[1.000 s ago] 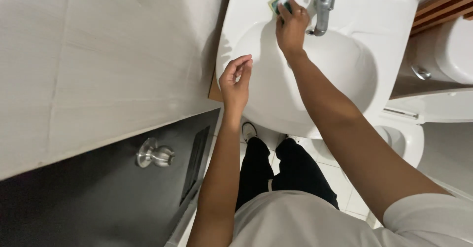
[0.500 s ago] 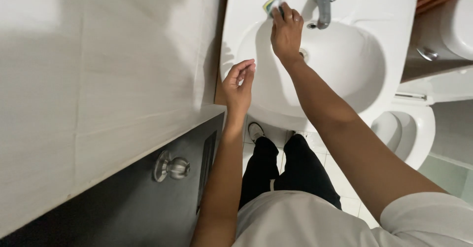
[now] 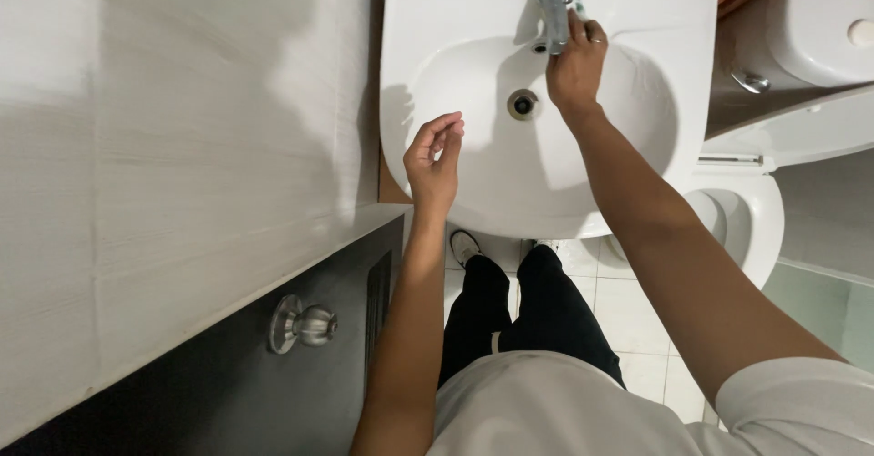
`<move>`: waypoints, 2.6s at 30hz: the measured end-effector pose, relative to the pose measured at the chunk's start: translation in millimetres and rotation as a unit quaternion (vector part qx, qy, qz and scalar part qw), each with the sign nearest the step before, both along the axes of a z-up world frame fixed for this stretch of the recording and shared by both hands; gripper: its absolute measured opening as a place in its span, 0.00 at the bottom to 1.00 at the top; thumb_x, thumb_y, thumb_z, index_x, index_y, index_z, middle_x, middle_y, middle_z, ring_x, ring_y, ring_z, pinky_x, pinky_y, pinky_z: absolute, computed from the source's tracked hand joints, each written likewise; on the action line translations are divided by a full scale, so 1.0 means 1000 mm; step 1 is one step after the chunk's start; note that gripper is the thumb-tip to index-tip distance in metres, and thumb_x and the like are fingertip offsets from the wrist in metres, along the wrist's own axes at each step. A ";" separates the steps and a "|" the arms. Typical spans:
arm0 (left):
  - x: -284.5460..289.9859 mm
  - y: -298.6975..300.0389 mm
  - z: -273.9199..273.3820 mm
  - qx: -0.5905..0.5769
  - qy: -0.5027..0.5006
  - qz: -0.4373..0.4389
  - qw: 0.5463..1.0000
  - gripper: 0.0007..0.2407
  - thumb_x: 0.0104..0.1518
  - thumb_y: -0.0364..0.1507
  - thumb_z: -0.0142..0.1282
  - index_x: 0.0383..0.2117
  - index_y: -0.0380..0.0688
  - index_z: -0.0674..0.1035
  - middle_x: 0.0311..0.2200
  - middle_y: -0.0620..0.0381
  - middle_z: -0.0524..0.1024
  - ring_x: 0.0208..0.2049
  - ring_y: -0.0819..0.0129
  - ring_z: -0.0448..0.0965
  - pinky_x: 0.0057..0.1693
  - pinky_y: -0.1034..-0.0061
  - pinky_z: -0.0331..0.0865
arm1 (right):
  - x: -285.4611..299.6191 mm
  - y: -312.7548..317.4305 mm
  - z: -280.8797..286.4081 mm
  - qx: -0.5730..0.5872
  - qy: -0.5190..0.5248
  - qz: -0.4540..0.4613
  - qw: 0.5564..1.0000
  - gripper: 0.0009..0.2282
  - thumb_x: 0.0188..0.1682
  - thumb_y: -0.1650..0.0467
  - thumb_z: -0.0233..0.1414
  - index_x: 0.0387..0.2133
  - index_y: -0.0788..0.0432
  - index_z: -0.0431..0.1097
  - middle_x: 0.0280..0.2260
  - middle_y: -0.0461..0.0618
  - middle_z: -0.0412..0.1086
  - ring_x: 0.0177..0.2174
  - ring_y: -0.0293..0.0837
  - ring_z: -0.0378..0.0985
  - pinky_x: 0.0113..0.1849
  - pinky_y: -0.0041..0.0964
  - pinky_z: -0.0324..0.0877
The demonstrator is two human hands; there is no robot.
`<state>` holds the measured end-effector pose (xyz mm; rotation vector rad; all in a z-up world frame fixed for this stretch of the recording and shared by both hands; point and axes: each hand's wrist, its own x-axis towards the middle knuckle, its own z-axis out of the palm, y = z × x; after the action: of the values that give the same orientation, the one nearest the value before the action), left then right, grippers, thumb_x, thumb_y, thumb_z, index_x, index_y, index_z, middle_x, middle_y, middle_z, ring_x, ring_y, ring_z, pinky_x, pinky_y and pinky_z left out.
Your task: The person pours liquid soap from a yellow bottle onto a yellow sponge, then uses the sponge to scrub the white sink basin, faucet, and surrounding countertop area.
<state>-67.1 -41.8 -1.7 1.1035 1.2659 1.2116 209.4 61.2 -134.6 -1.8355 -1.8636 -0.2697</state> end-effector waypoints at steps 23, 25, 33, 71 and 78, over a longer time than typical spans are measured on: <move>0.097 -0.007 -0.008 0.023 0.012 -0.047 0.999 0.08 0.63 0.33 0.57 0.43 0.48 0.83 0.41 0.62 0.82 0.42 0.76 0.78 0.52 0.79 0.72 | 0.131 -0.045 0.018 -0.055 0.079 0.096 0.991 0.20 0.44 0.86 0.43 0.50 0.70 0.72 0.55 0.71 0.68 0.55 0.70 0.67 0.54 0.63 0.64; 0.107 -0.008 -0.009 0.024 0.010 -0.052 0.998 0.08 0.64 0.33 0.57 0.43 0.48 0.83 0.42 0.62 0.82 0.44 0.76 0.79 0.52 0.79 0.72 | 0.134 -0.078 0.020 -0.053 0.065 0.112 0.990 0.19 0.47 0.85 0.43 0.51 0.68 0.72 0.55 0.68 0.69 0.53 0.69 0.70 0.52 0.62 0.67; 0.157 -0.013 -0.029 0.070 -0.020 -0.031 0.997 0.07 0.61 0.23 0.61 0.42 0.47 0.85 0.36 0.58 0.81 0.40 0.77 0.80 0.46 0.82 0.76 | 0.199 -0.044 -0.017 -0.149 0.043 -0.034 0.987 0.15 0.58 0.75 0.49 0.58 0.61 0.70 0.57 0.63 0.69 0.59 0.58 0.68 0.62 0.50 0.56; 0.160 -0.093 -0.030 0.053 0.020 0.015 0.998 0.06 0.62 0.25 0.61 0.42 0.48 0.85 0.34 0.60 0.81 0.39 0.77 0.78 0.47 0.79 0.75 | 0.121 -0.157 -0.006 -0.390 -0.280 0.125 0.868 0.06 0.50 0.67 0.57 0.28 0.53 0.80 0.30 0.51 0.79 0.37 0.51 0.80 0.48 0.55 0.59; 0.119 -0.099 -0.023 0.069 0.015 0.016 0.997 0.06 0.61 0.23 0.61 0.42 0.47 0.85 0.35 0.58 0.82 0.41 0.75 0.79 0.47 0.79 0.76 | 0.053 -0.202 0.040 -0.478 0.165 0.172 0.845 0.10 0.46 0.70 0.61 0.40 0.59 0.80 0.39 0.59 0.79 0.45 0.63 0.80 0.47 0.59 0.72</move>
<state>52.1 -140.9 -24.4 1.2092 1.2414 1.3283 262.4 -140.6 -95.1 -1.8286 -2.1749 1.2353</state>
